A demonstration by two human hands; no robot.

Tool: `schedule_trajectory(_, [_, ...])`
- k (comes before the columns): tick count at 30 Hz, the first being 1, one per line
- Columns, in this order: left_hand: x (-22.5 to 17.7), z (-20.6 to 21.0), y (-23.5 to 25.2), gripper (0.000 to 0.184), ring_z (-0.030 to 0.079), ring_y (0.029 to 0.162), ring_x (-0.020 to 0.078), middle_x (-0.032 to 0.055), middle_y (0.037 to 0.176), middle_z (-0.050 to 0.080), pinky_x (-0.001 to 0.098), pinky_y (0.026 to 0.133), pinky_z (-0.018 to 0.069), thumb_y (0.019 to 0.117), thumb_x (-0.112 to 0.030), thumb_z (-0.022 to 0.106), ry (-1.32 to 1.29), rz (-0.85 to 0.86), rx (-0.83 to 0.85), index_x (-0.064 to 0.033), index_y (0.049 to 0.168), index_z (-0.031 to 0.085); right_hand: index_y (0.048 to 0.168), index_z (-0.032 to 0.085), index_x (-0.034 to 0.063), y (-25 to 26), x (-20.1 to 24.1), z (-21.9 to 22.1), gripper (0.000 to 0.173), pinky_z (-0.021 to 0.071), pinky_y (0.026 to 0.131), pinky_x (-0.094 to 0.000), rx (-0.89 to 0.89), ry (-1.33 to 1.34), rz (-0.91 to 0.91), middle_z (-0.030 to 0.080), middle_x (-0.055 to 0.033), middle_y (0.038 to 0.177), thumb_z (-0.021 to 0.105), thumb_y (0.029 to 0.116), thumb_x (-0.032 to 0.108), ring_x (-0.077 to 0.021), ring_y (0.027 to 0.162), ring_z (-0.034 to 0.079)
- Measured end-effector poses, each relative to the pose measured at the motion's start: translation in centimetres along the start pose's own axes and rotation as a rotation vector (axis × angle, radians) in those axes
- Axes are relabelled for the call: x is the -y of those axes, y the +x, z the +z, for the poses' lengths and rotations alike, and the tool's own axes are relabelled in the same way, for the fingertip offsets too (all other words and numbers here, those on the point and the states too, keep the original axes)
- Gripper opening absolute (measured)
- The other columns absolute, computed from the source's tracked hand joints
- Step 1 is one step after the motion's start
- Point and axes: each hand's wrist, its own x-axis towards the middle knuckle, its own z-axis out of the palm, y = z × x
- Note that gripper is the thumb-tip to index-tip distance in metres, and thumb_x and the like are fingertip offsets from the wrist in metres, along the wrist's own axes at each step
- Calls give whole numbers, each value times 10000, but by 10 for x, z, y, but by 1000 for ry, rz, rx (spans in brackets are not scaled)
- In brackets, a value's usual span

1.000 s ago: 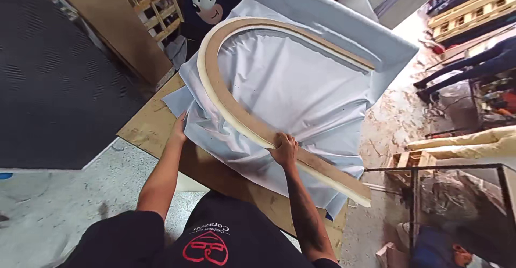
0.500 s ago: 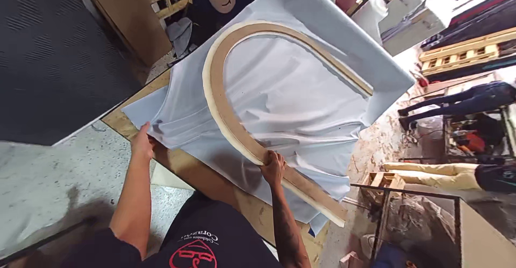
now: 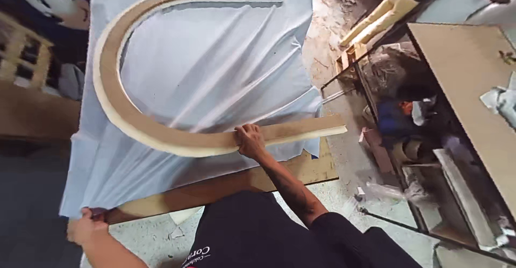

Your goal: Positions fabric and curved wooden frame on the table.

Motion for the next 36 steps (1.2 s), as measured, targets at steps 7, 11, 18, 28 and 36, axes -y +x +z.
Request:
schedule_trajectory(7, [-8, 5, 4, 449, 616, 935, 124, 81, 1195, 606, 325, 798, 557, 1029, -261, 631, 152, -21, -15, -86, 1415, 485, 1339, 641, 231, -13, 13, 44, 699, 424, 1096, -532, -54, 43, -2, 673, -133, 1188, 794, 667, 348, -335, 1175, 610])
schedule_trajectory(11, [-10, 11, -5, 482, 593, 1154, 183, 132, 1329, 598, 390, 955, 536, 1024, -265, 603, 288, 52, -82, -17, 1425, 501, 1338, 625, 214, -7, 25, 35, 713, 419, 1087, -550, -4, 54, -27, 656, -141, 1218, 818, 664, 340, -340, 1181, 603])
schedule_trajectory(18, [-32, 94, -133, 652, 593, 1227, 285, 276, 1355, 547, 353, 1051, 512, 1005, -305, 612, 561, 714, 36, 115, 1448, 382, 1461, 553, 196, -49, 3, 35, 776, 326, 1223, -506, -41, 333, 30, 556, -148, 1463, 818, 785, 470, -330, 1430, 449])
schedule_trajectory(28, [76, 145, -356, 289, 707, 1088, 203, 173, 1176, 710, 371, 984, 590, 991, -142, 643, 593, 796, 1302, 54, 1201, 672, 1221, 673, 15, -216, -174, -53, 402, 527, 979, -576, -220, 268, 1066, 679, -215, 1176, 607, 1010, 350, -376, 1115, 657])
schedule_trajectory(36, [45, 297, -500, 720, 510, 1390, 299, 210, 1461, 546, 442, 1163, 438, 945, -469, 695, 896, 1174, 1589, 16, 1442, 505, 1057, 699, -25, -227, -248, -52, 397, 481, 941, -678, -149, 254, 1148, 646, -277, 1171, 726, 930, 351, -476, 1175, 590])
